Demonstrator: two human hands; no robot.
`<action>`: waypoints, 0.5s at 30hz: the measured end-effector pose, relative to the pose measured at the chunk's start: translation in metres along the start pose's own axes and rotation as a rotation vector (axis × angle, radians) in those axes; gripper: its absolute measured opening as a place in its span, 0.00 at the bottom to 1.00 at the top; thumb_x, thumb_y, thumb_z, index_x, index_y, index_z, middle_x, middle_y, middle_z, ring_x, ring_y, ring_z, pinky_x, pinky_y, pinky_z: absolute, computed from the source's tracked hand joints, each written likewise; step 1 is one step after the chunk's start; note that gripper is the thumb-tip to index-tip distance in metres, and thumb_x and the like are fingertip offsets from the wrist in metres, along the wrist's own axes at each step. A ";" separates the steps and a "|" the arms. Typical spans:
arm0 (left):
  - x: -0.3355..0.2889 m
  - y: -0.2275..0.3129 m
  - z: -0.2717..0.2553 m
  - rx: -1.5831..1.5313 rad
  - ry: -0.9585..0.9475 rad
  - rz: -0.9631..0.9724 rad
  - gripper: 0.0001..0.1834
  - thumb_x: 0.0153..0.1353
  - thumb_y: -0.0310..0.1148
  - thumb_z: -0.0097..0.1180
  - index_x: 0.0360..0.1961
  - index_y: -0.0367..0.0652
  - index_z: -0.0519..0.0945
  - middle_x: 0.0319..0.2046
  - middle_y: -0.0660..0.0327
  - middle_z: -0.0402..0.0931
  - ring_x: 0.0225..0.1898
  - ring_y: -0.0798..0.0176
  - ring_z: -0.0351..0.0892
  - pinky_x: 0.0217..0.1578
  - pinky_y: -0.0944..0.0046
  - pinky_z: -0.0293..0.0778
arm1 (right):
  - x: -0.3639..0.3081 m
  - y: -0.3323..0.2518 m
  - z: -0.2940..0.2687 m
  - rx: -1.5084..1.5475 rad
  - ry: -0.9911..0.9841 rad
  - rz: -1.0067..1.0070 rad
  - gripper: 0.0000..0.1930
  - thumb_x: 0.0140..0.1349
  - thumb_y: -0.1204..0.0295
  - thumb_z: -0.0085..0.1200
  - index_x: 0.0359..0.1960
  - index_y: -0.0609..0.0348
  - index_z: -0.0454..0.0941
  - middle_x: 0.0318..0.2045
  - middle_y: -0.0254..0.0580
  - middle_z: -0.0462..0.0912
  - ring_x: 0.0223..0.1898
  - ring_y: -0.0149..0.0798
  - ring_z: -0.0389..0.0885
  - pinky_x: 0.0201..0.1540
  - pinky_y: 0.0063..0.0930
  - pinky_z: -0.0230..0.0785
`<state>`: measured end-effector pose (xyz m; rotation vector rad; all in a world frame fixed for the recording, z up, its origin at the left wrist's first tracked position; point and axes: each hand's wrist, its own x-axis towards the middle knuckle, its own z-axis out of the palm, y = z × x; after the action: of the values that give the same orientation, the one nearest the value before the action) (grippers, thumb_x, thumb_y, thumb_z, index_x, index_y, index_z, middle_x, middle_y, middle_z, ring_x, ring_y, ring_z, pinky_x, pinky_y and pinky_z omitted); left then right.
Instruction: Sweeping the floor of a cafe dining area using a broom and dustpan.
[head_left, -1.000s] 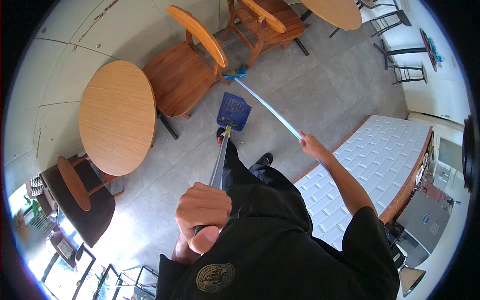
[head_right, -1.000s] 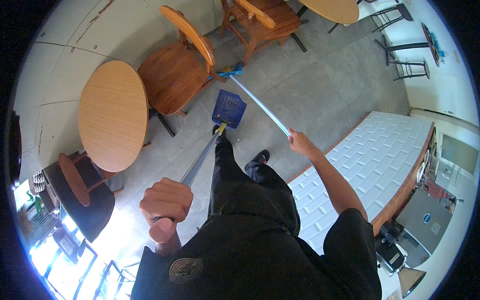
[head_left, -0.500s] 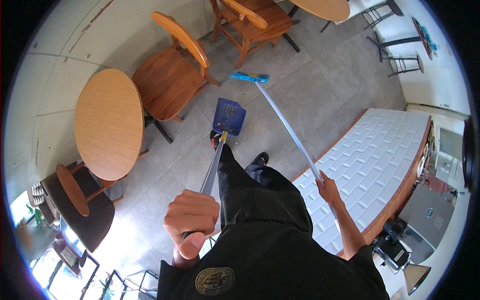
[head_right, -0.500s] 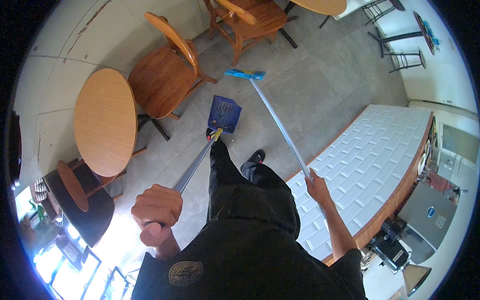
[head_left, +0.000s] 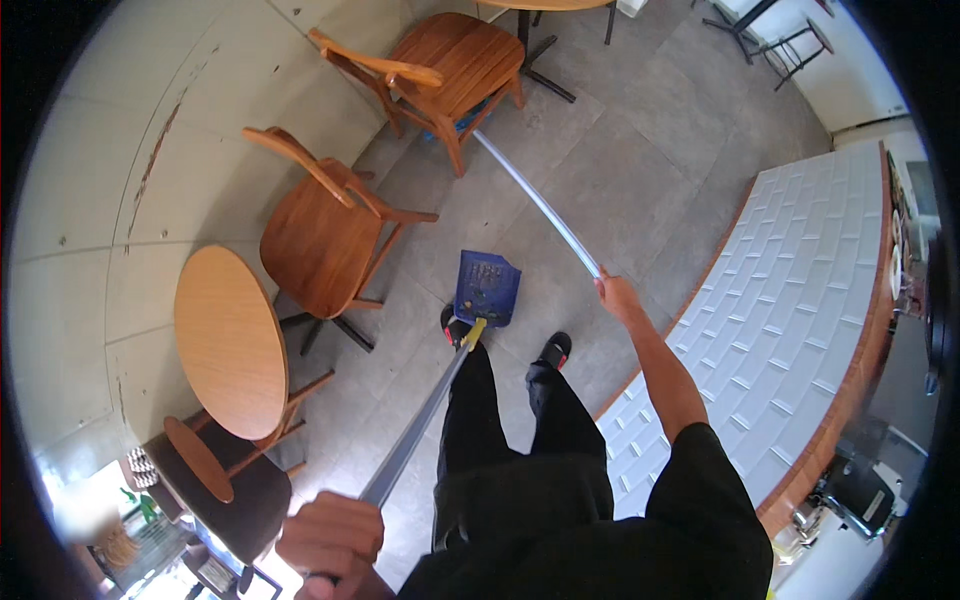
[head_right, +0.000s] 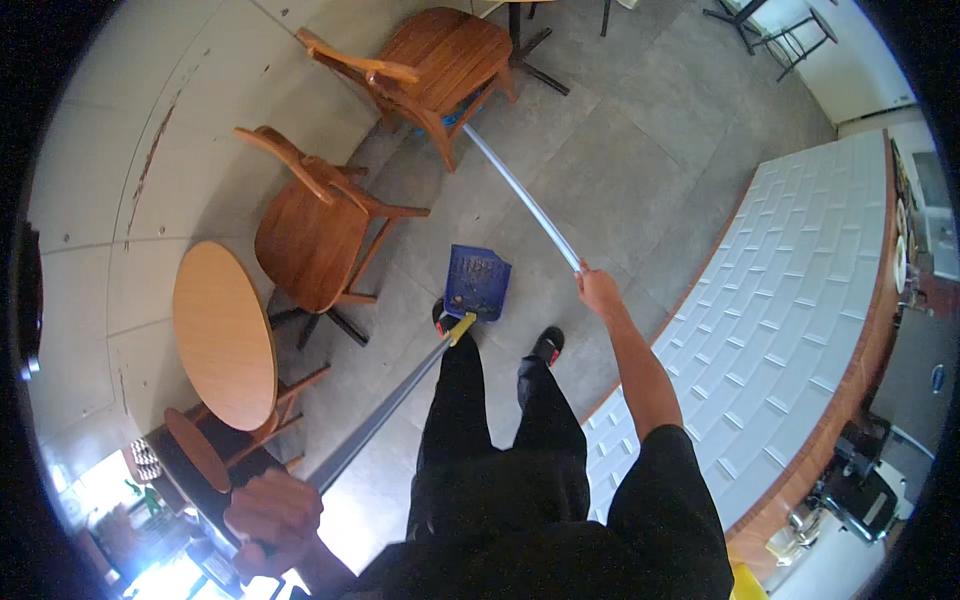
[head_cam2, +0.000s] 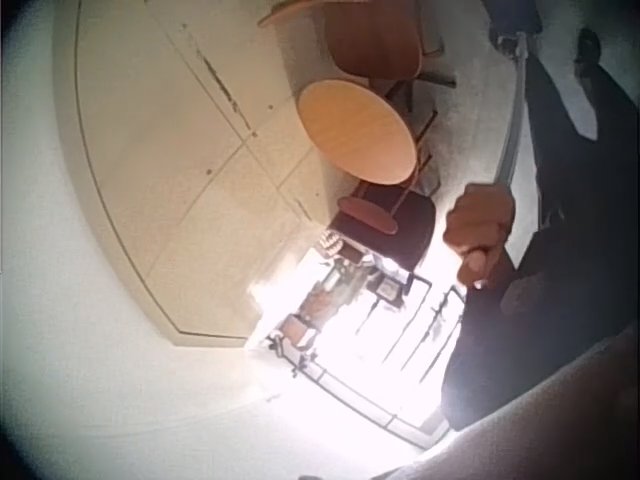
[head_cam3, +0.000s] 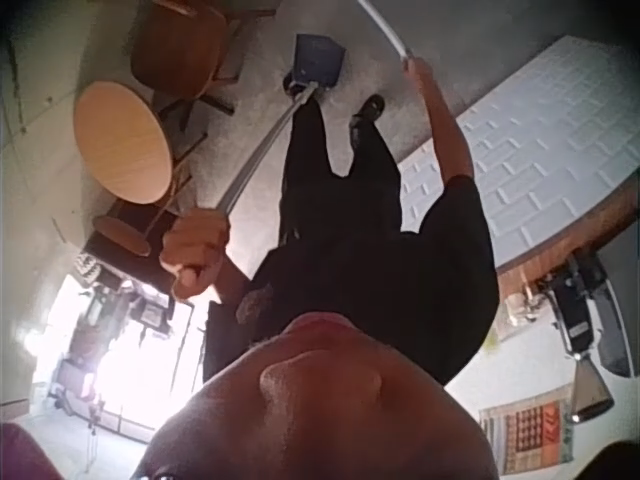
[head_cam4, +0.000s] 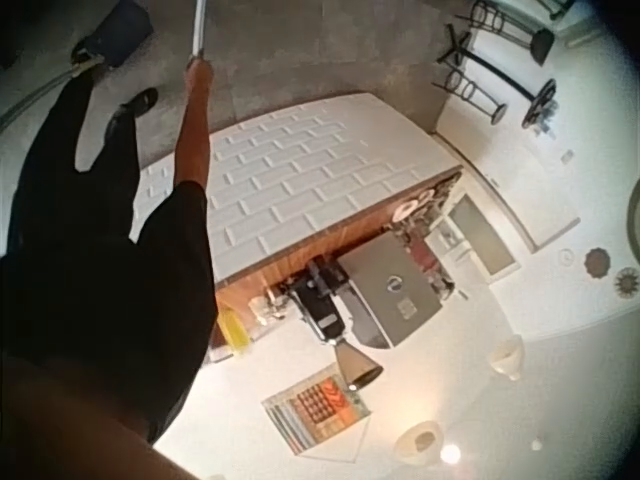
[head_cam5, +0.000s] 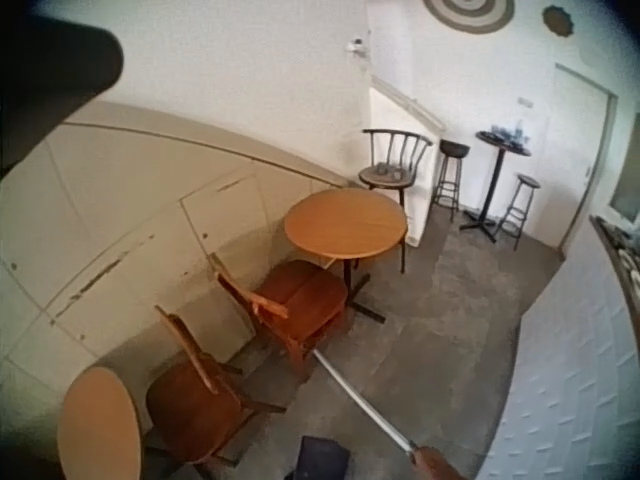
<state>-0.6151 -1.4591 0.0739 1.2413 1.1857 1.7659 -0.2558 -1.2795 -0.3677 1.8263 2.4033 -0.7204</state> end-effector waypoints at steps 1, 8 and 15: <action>0.006 0.004 0.003 -0.142 -0.297 -0.108 0.21 0.59 0.41 0.40 0.11 0.48 0.58 0.07 0.70 0.55 0.07 0.72 0.55 0.11 0.72 0.54 | 0.008 0.003 0.014 0.013 0.011 0.006 0.20 0.64 0.64 0.43 0.54 0.61 0.68 0.20 0.56 0.77 0.23 0.57 0.78 0.26 0.51 0.70; -0.008 -0.002 0.014 -0.072 -0.219 0.061 0.20 0.58 0.34 0.41 0.08 0.47 0.62 0.10 0.60 0.65 0.11 0.66 0.65 0.12 0.70 0.59 | 0.076 0.021 0.085 -0.008 -0.040 -0.040 0.21 0.65 0.64 0.42 0.58 0.58 0.65 0.24 0.54 0.79 0.26 0.56 0.79 0.29 0.51 0.71; -0.016 0.000 -0.005 -0.088 -0.246 0.030 0.19 0.56 0.38 0.48 0.08 0.49 0.69 0.07 0.64 0.65 0.06 0.68 0.64 0.08 0.70 0.61 | 0.121 -0.016 0.072 -0.010 -0.148 0.019 0.23 0.66 0.64 0.39 0.62 0.54 0.59 0.27 0.56 0.80 0.30 0.56 0.80 0.32 0.52 0.71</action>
<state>-0.6142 -1.4747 0.0674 1.3840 0.9435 1.6140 -0.3256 -1.2015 -0.4633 1.7245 2.2900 -0.8098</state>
